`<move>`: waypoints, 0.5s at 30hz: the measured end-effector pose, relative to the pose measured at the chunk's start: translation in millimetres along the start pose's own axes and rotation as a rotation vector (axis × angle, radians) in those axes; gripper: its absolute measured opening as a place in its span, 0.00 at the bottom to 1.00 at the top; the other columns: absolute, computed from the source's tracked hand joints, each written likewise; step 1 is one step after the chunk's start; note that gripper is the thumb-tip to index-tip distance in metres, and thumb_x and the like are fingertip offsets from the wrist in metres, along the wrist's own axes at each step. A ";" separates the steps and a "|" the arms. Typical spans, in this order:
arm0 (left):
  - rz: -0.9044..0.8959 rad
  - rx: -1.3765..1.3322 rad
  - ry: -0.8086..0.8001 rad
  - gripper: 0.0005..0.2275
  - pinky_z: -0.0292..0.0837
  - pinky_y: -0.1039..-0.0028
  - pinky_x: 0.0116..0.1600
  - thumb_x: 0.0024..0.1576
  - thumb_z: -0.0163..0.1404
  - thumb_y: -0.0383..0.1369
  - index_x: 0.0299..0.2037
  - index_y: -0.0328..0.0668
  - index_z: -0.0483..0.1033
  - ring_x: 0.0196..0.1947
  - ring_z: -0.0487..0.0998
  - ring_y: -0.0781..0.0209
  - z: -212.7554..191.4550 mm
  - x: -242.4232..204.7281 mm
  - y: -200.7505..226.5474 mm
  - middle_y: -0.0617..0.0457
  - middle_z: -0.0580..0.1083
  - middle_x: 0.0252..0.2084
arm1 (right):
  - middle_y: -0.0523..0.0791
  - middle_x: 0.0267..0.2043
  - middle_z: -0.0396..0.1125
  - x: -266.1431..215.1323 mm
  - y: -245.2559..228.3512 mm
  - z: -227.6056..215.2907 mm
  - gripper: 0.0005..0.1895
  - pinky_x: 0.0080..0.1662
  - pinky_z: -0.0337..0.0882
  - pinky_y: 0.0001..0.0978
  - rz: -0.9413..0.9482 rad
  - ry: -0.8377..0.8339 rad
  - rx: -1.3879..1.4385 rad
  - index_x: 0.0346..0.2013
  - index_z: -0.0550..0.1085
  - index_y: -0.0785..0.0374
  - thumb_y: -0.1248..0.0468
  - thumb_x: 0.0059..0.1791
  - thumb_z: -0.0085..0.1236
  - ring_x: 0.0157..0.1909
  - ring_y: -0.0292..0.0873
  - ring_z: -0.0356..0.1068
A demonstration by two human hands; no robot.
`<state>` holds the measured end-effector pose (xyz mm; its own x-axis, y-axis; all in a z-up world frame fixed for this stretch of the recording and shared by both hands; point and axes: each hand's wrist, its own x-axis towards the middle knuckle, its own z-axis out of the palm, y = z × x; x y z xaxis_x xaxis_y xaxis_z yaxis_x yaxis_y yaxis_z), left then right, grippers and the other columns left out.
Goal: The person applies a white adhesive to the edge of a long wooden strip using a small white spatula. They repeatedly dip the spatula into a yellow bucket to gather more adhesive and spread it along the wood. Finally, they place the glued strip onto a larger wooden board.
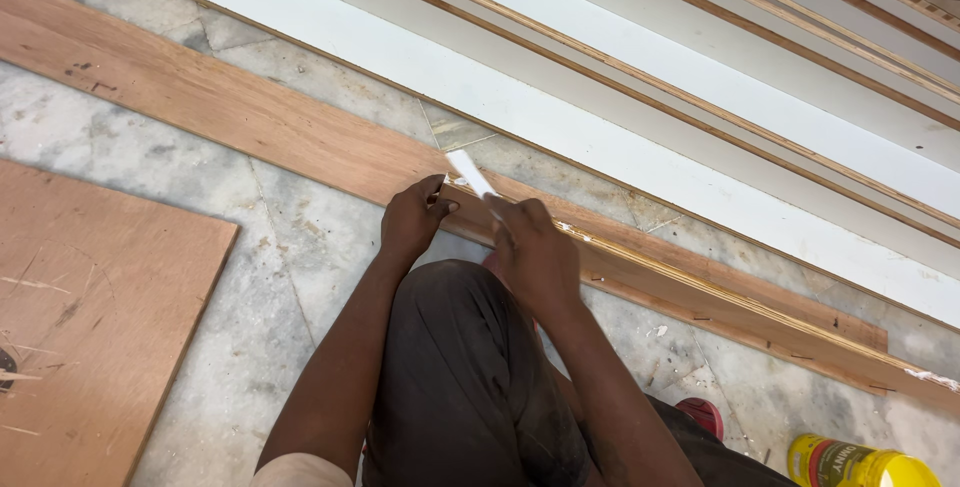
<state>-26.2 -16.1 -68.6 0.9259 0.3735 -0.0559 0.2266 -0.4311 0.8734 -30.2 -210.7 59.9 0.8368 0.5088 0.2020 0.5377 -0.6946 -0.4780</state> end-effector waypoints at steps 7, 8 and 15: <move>-0.013 -0.010 0.005 0.23 0.75 0.64 0.50 0.54 0.60 0.35 0.60 0.42 0.75 0.49 0.82 0.52 -0.5 -0.6 3.1 0.45 0.81 0.48 | 0.45 0.41 0.70 -11.6 3.0 -7.4 0.22 0.33 0.73 0.42 -0.047 0.020 -0.077 0.57 0.77 0.51 0.65 0.48 0.60 0.34 0.48 0.74; -0.023 0.001 0.000 0.22 0.75 0.64 0.50 0.54 0.60 0.35 0.60 0.42 0.75 0.48 0.82 0.52 -1.8 -1.6 3.8 0.45 0.81 0.48 | 0.45 0.41 0.70 -12.3 0.4 -6.5 0.22 0.33 0.73 0.42 -0.057 0.017 -0.089 0.57 0.77 0.51 0.65 0.47 0.60 0.34 0.49 0.74; -0.010 0.025 -0.006 0.21 0.75 0.63 0.50 0.54 0.60 0.35 0.59 0.45 0.77 0.49 0.82 0.52 -2.1 -1.6 5.7 0.46 0.82 0.48 | 0.47 0.42 0.71 -15.0 -13.7 -26.7 0.21 0.33 0.74 0.45 -0.066 -0.072 -0.207 0.55 0.77 0.54 0.66 0.47 0.58 0.34 0.51 0.75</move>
<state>-27.1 -17.4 -62.5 0.9252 0.3734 -0.0678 0.2437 -0.4476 0.8604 -47.4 -222.3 86.3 0.7939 0.5861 0.1617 0.6065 -0.7447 -0.2786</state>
